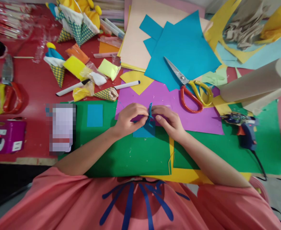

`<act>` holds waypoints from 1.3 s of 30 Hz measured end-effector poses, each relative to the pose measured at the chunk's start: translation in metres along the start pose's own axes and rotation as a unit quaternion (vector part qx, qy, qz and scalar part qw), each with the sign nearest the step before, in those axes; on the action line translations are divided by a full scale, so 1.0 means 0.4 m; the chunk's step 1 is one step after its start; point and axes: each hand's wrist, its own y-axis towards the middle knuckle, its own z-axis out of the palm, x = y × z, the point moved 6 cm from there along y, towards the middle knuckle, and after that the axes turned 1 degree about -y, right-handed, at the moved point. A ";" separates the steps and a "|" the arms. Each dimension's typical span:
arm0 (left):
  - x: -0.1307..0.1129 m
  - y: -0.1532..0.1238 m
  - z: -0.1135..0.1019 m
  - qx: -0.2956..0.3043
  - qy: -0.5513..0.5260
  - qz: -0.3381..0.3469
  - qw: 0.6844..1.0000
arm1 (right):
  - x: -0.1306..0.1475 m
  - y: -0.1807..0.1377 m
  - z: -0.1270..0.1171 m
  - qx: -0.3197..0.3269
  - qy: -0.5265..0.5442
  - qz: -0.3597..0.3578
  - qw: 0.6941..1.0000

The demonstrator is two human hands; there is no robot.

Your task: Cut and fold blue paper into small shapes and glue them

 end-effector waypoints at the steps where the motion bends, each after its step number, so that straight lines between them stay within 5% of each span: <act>1: -0.001 0.000 -0.001 -0.001 -0.004 0.002 1.000 | 0.000 0.000 -0.001 -0.001 0.002 -0.002 1.000; 19: 0.001 -0.002 0.014 0.036 -0.019 -0.006 0.999 | 0.010 -0.010 -0.010 -0.058 -0.086 -0.037 0.994; 39: -0.006 -0.001 0.025 0.082 -0.063 -0.023 0.994 | 0.013 -0.006 0.003 -0.007 -0.019 -0.039 0.999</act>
